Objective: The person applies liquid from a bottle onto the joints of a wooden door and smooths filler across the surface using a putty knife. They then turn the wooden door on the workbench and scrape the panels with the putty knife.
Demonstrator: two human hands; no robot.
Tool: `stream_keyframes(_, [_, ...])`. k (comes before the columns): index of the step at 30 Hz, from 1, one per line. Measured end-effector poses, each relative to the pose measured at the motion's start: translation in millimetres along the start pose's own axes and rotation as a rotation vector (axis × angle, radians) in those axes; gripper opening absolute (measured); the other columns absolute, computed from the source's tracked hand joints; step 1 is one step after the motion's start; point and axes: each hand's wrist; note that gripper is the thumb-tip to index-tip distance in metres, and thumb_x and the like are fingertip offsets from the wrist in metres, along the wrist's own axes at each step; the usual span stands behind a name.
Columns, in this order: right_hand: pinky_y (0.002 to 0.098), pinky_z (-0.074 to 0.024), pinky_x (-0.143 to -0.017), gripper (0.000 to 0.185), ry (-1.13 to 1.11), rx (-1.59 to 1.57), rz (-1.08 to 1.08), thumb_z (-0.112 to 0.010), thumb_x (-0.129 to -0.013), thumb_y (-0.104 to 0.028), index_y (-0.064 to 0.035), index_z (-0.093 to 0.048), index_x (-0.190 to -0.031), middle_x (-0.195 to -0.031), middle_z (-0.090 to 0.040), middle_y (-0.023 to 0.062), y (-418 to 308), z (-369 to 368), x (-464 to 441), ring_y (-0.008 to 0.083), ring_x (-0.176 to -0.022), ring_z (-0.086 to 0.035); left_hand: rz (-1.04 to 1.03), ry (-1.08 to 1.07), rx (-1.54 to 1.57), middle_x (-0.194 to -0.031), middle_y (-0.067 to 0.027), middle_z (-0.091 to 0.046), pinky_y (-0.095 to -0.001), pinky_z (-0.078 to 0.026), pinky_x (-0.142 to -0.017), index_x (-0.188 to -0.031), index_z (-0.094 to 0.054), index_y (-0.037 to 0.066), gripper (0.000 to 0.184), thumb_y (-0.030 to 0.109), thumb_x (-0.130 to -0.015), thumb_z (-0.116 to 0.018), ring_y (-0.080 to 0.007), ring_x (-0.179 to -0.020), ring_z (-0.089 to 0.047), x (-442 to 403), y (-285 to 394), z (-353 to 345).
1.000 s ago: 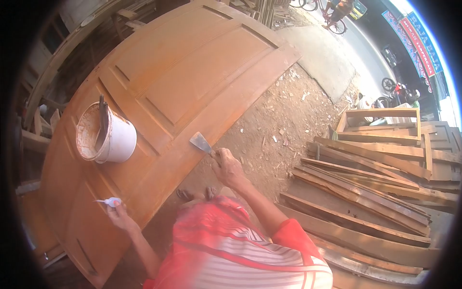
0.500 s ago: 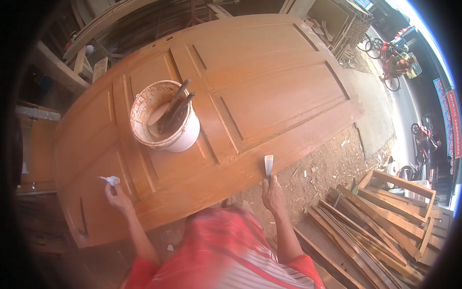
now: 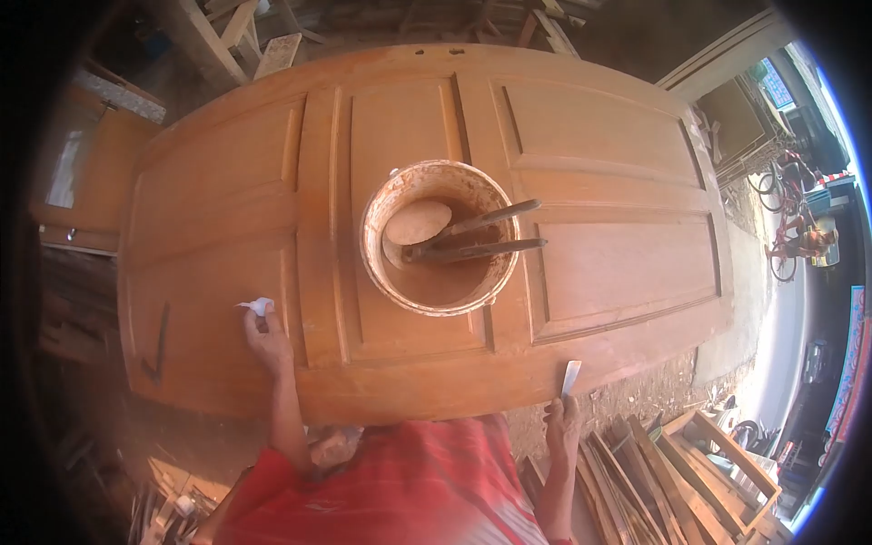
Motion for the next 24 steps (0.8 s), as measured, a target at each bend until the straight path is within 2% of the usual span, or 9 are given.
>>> stream_keyframes(8, [0.0389,-0.0515,-0.065,0.031,-0.019,0.129,0.037,-0.049,-0.104,-0.024,0.0029,-0.061,-0.115,-0.084,-0.065,0.0146,-8.4,3.5,-2.9,0.0234,-0.072,-0.064,0.098,-0.017,0.053,-0.088,-0.0020,-0.064,-0.0281,-0.047,-0.064,-0.115,-0.067,0.002,0.022,0.018,-0.100,-0.068,-0.0092,-0.071,-0.056,0.6,21.4,-0.9])
stream_keyframes(10, [0.0316,-0.0479,-0.057,0.028,0.005,0.103,0.056,-0.052,-0.104,-0.028,-0.0012,-0.060,-0.105,-0.082,-0.066,0.0088,8.2,3.4,-7.0,0.0150,-0.066,-0.061,0.091,-0.056,-0.034,-0.088,-0.0014,-0.063,-0.0275,-0.047,-0.064,-0.114,-0.067,0.002,0.021,0.018,-0.100,-0.067,-0.0092,-0.072,-0.055,-1.1,19.9,-0.4])
stream_keyframes(15, [0.0290,-0.0440,-0.052,0.025,-0.064,0.046,0.068,-0.053,-0.105,-0.028,-0.0041,-0.061,-0.107,-0.080,-0.063,0.0045,15.9,2.6,-11.4,0.0115,-0.063,-0.056,0.084,0.004,0.004,-0.089,-0.0020,-0.062,-0.0305,-0.049,-0.068,-0.109,-0.065,0.002,0.015,0.013,-0.098,-0.067,-0.0109,-0.075,-0.056,-2.5,20.1,-1.8])
stream_keyframes(17, [0.0281,-0.0434,-0.052,0.025,-0.023,0.031,-0.020,-0.054,-0.106,-0.029,-0.0053,-0.061,-0.107,-0.080,-0.062,0.0024,4.5,4.0,-3.8,0.0101,-0.063,-0.055,0.075,-0.045,0.092,-0.091,-0.0036,-0.063,-0.0325,-0.050,-0.070,-0.109,-0.065,0.003,0.014,0.011,-0.098,-0.067,-0.0137,-0.078,-0.058,-3.6,18.1,-2.8])
stream_keyframes(21, [0.0270,-0.0426,-0.050,0.025,-0.079,0.011,0.027,-0.054,-0.106,-0.030,-0.0061,-0.060,-0.106,-0.080,-0.062,0.0029,24.2,7.2,-17.9,0.0095,-0.061,-0.054,0.134,-0.027,0.089,-0.096,-0.0052,-0.063,-0.0326,-0.051,-0.075,-0.112,-0.065,0.004,0.017,0.011,-0.096,-0.068,-0.0154,-0.082,-0.060,-2.5,21.0,-1.1])
stream_keyframes(23, [0.0266,-0.0403,-0.046,0.028,-0.057,-0.044,-0.005,-0.057,-0.105,-0.034,-0.0056,-0.059,-0.104,-0.077,-0.062,0.0047,24.3,7.9,-18.6,0.0097,-0.055,-0.052,0.025,-0.018,0.116,-0.100,-0.0060,-0.064,-0.0339,-0.052,-0.079,-0.114,-0.065,0.005,0.022,0.012,-0.094,-0.071,-0.0169,-0.087,-0.061,-1.7,18.5,-2.5])
stream_keyframes(24, [0.0266,-0.0403,-0.046,0.028,-0.093,-0.024,0.039,-0.057,-0.105,-0.034,-0.0056,-0.059,-0.104,-0.077,-0.062,0.0047,21.8,5.1,-28.0,0.0097,-0.055,-0.052,0.044,0.039,0.113,-0.100,-0.0060,-0.064,-0.0339,-0.052,-0.079,-0.114,-0.065,0.005,0.022,0.012,-0.094,-0.071,-0.0169,-0.087,-0.061,-1.1,18.8,2.7])
Point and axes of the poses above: each hand's wrist, its own x-axis away from the middle knuckle, its own z-axis out of the back of the hand, y = z × x
